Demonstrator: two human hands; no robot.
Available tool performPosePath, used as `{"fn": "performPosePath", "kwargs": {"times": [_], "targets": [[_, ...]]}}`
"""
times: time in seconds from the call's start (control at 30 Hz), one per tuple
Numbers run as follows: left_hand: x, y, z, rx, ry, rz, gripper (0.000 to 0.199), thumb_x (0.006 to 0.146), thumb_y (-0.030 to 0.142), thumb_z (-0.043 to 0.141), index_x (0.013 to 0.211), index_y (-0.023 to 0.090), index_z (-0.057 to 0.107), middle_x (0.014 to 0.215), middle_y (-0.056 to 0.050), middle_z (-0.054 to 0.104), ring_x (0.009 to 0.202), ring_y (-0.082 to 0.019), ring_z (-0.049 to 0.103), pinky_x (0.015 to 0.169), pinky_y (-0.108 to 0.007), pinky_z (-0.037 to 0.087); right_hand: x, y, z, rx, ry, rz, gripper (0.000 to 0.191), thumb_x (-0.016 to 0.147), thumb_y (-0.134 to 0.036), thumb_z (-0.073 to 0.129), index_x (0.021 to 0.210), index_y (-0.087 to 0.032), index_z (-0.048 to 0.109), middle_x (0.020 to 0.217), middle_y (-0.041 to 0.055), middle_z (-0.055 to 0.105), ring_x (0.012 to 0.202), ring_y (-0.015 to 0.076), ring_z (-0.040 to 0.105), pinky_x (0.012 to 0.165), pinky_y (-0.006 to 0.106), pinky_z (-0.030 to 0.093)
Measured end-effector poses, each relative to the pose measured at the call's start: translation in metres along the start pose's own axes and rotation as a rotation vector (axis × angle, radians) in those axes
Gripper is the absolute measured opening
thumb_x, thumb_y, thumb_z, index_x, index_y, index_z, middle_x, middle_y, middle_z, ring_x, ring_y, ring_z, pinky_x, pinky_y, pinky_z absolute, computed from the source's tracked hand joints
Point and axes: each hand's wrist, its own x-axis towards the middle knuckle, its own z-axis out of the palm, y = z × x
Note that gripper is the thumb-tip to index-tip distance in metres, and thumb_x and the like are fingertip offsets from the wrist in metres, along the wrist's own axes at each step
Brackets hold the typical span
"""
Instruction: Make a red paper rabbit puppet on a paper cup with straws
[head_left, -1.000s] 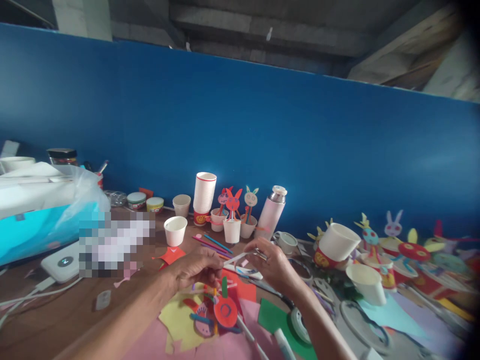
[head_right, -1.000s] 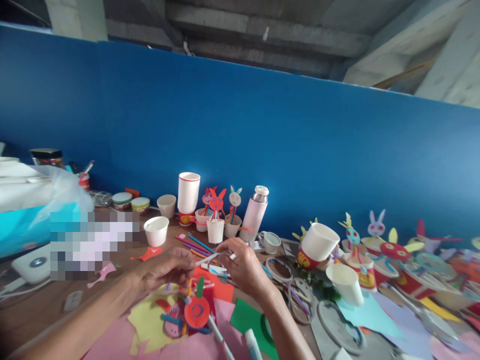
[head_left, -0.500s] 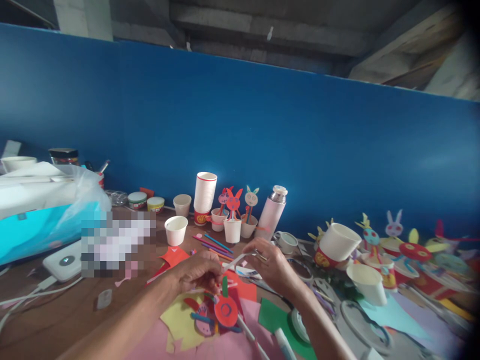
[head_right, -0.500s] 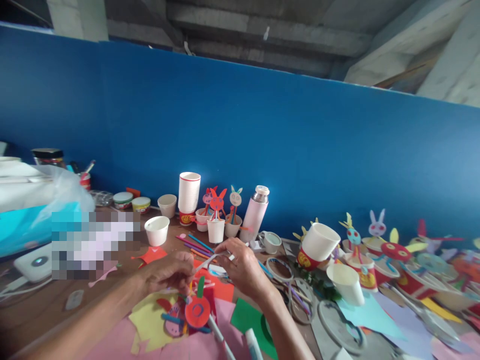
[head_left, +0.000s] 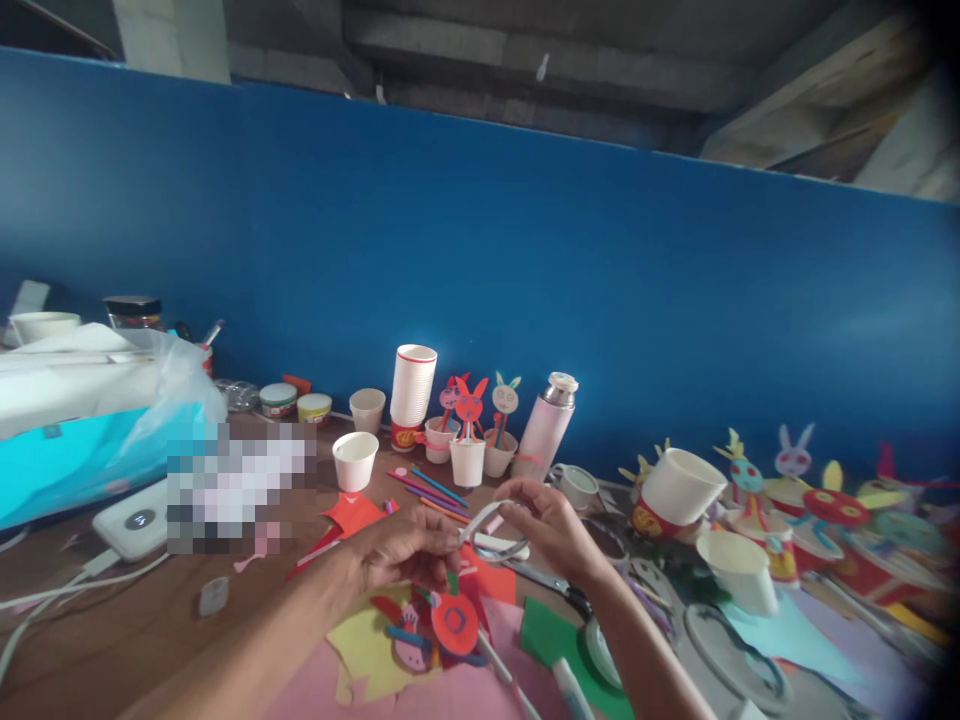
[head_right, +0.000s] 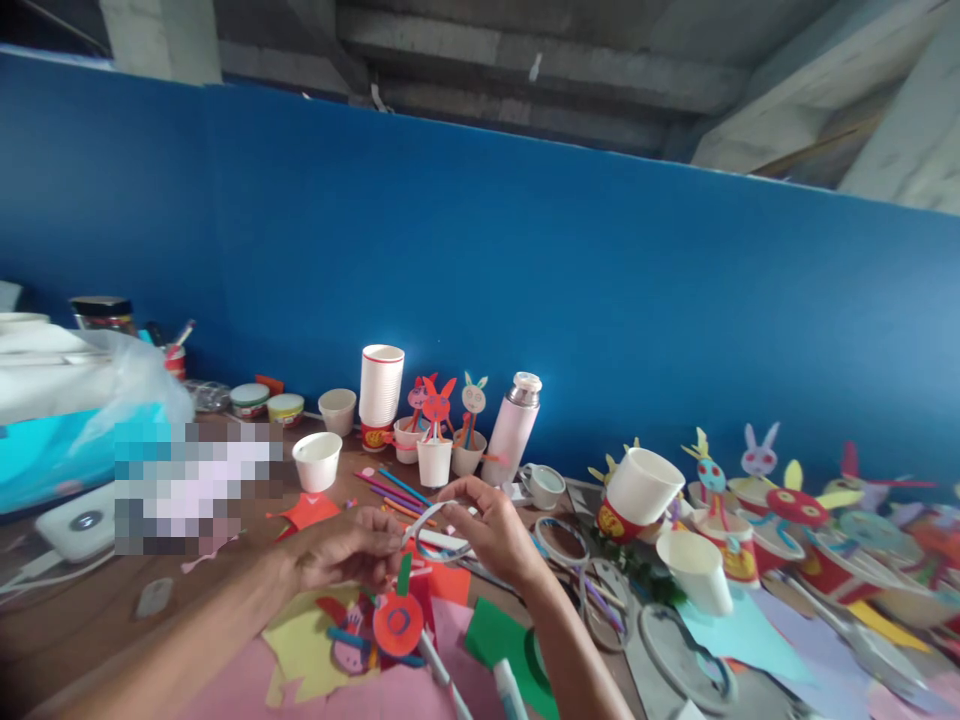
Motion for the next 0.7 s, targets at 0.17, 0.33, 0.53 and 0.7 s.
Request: {"fn": "performPosePath", "kwargs": {"times": [0.17,0.33,0.53,0.7], "targets": [[0.001,0.000,0.001,0.052,0.035,0.018,0.020,0.065,0.029,0.068,0.071,0.011,0.063,0.064,-0.004,0.065,0.047,-0.009,0.055,0.053,-0.026,0.049,0.003,0.011,0.002,0.149,0.000,0.029,0.012,0.078,-0.026,0.051,0.084,-0.017,0.057,0.070,0.0001,0.061,0.064,0.0128,0.056,0.060,0.023,0.042],[0.000,0.000,0.001,0.070,0.043,0.007,0.019,0.065,0.028,0.068,0.069,0.010,0.064,0.065,-0.005,0.064,0.047,-0.008,0.052,0.055,-0.027,0.049,0.003,0.011,0.005,0.232,-0.020,0.048,0.013,0.080,-0.028,0.051,0.084,-0.016,0.055,0.070,0.0017,0.062,0.064,0.0137,0.057,0.058,0.024,0.042],[0.003,-0.005,-0.004,0.090,0.041,0.020,0.021,0.067,0.030,0.065,0.069,0.009,0.065,0.057,-0.004,0.062,0.045,-0.009,0.052,0.053,-0.025,0.047,0.003,0.011,0.009,0.273,-0.014,0.055,0.015,0.080,-0.030,0.052,0.084,-0.016,0.055,0.068,0.0018,0.062,0.063,0.0143,0.058,0.059,0.025,0.042],[0.004,-0.006,-0.005,0.095,0.047,0.016,0.022,0.067,0.031,0.065,0.071,0.009,0.066,0.059,-0.005,0.063,0.044,-0.009,0.053,0.054,-0.027,0.047,0.004,0.014,0.012,0.298,-0.001,0.083,0.020,0.078,-0.035,0.054,0.085,-0.016,0.056,0.067,0.0017,0.062,0.061,0.0147,0.058,0.057,0.025,0.042]]}}
